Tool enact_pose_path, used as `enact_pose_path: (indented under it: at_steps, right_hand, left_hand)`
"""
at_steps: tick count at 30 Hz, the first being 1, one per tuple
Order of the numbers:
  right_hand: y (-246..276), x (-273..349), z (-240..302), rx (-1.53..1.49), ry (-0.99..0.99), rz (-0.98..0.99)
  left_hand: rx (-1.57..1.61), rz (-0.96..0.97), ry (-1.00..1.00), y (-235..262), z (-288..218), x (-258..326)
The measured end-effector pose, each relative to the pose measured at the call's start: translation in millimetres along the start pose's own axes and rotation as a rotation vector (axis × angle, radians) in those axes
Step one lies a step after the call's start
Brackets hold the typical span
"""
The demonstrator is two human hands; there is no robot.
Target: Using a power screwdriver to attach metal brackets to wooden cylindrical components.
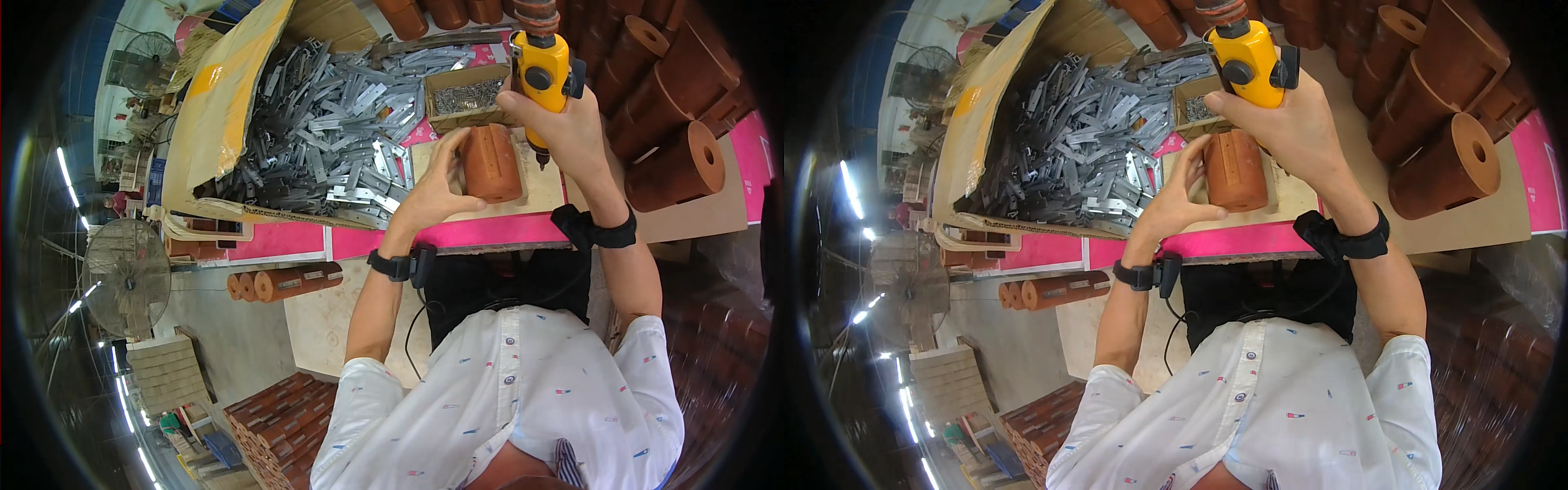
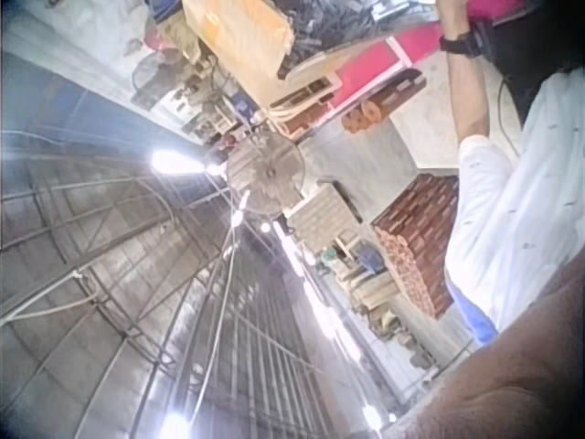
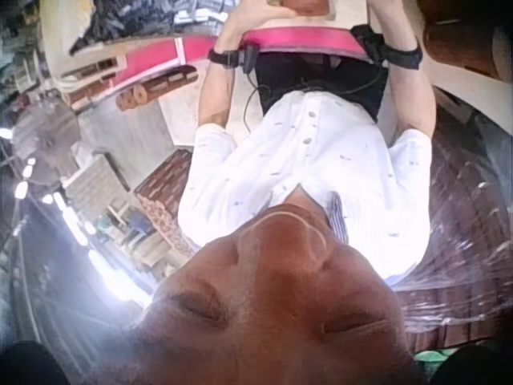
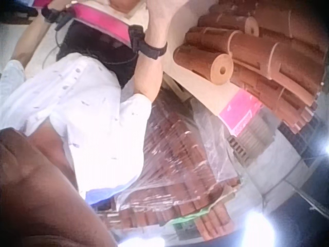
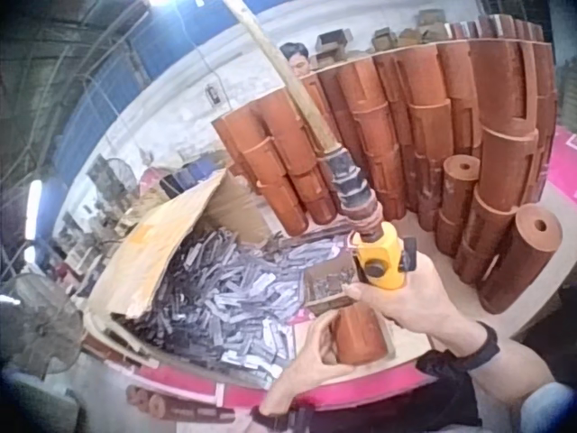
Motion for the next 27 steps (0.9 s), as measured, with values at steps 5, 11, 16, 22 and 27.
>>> enact_pose_path:
  at_steps: [5, 11, 16, 22, 27]
  right_hand:
    - [3.6, 1.6, 1.1, 0.01, 0.011, 0.011]
    - [6.4, 0.9, 0.6, 0.03, 0.019, 0.01]
    - [8.2, 1.5, -2.1, 0.035, 0.017, 0.021]
    - [3.0, 1.5, -1.8, -0.044, 0.03, 0.03]
    - [6.1, 0.3, 1.6, 0.007, 0.056, 0.032]
  left_hand:
    - [-0.553, -0.365, 0.354, 74.0, -13.7, 34.4]
    - [-1.195, -0.274, 0.516, 75.6, -11.8, 62.2]
    - [-1.326, -0.269, 0.495, 68.2, -13.1, 65.4]
    - [-1.248, -0.424, 0.451, 86.1, -12.5, 67.7]
    - [-1.165, -0.675, 0.087, 77.1, -75.6, 57.3]
Point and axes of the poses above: each hand's wrist, its own x-axis away from the middle knuckle, its own y-axis out of the back of the hand, z = x × y, the point moved 10 cm from there along -x, towards the middle knuckle, and after that the axes turned 12 degrees about z, right-handed, at the moved point
